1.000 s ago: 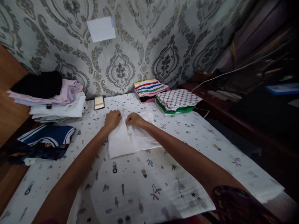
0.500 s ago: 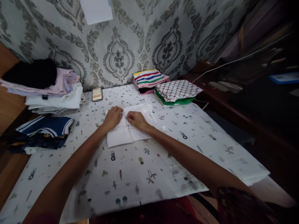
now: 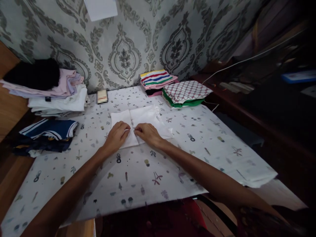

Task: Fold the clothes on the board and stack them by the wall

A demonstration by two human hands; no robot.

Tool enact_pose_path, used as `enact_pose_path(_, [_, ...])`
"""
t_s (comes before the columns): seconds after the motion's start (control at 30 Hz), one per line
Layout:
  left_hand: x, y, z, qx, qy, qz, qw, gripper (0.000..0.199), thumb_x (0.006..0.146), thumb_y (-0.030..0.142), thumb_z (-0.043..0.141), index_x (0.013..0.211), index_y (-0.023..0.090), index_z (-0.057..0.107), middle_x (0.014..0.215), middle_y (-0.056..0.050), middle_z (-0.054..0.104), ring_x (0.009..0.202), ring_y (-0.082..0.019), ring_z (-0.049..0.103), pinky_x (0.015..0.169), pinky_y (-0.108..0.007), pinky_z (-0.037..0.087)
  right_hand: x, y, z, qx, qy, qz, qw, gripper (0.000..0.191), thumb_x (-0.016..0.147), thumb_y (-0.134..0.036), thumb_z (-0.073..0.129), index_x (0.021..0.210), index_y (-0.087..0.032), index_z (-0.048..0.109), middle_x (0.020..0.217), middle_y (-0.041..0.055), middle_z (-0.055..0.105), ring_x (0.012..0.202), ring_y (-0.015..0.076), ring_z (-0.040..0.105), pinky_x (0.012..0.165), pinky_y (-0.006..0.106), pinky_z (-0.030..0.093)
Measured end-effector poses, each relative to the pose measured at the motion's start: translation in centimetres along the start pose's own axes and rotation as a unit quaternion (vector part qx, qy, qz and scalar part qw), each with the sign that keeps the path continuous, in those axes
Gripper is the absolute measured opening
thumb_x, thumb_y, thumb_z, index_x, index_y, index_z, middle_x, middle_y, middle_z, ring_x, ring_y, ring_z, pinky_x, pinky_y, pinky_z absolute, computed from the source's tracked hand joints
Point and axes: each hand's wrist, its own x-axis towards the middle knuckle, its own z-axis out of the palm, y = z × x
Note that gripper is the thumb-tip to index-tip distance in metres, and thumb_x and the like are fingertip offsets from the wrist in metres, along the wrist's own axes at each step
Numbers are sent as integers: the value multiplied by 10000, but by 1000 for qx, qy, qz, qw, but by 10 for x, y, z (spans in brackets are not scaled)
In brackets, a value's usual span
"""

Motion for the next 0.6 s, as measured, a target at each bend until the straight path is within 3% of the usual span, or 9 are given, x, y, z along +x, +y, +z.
enact_pose_path(0.23, [-25, 3, 13, 14, 2, 19, 1000, 139, 970, 281, 458, 984, 218, 580, 998, -77, 603, 965, -243, 546, 875, -394, 461, 19, -7, 0, 33, -7, 28, 999, 126, 815, -153, 616, 830, -192, 735, 812, 25, 736, 761, 167, 655, 639, 233, 418])
enact_pose_path(0.37, [-28, 1, 17, 45, -2, 42, 998, 157, 972, 277, 458, 998, 220, 601, 1049, -87, 612, 990, -248, 543, 893, -410, 462, 24, -7, 3, 28, 16, 44, 998, 111, 811, -167, 620, 797, -200, 725, 783, 24, 731, 741, 168, 658, 643, 235, 430])
enact_pose_path(0.5, [-28, 1, 19, 66, -9, 68, 995, 194, 992, 269, 435, 1034, 224, 619, 1127, -96, 637, 1041, -247, 566, 919, -422, 462, 26, -8, 2, 22, -11, 59, 998, 114, 793, -138, 611, 740, -196, 694, 738, 24, 713, 703, 163, 652, 643, 237, 430])
enact_pose_path(0.6, [-29, 3, 15, 62, -31, 109, 992, 248, 1011, 237, 387, 1005, 215, 634, 1075, -90, 673, 1018, -237, 587, 906, -409, 469, 25, -9, 1, 29, -19, 57, 998, 117, 778, -104, 596, 776, -192, 674, 715, 10, 699, 647, 144, 634, 642, 232, 428])
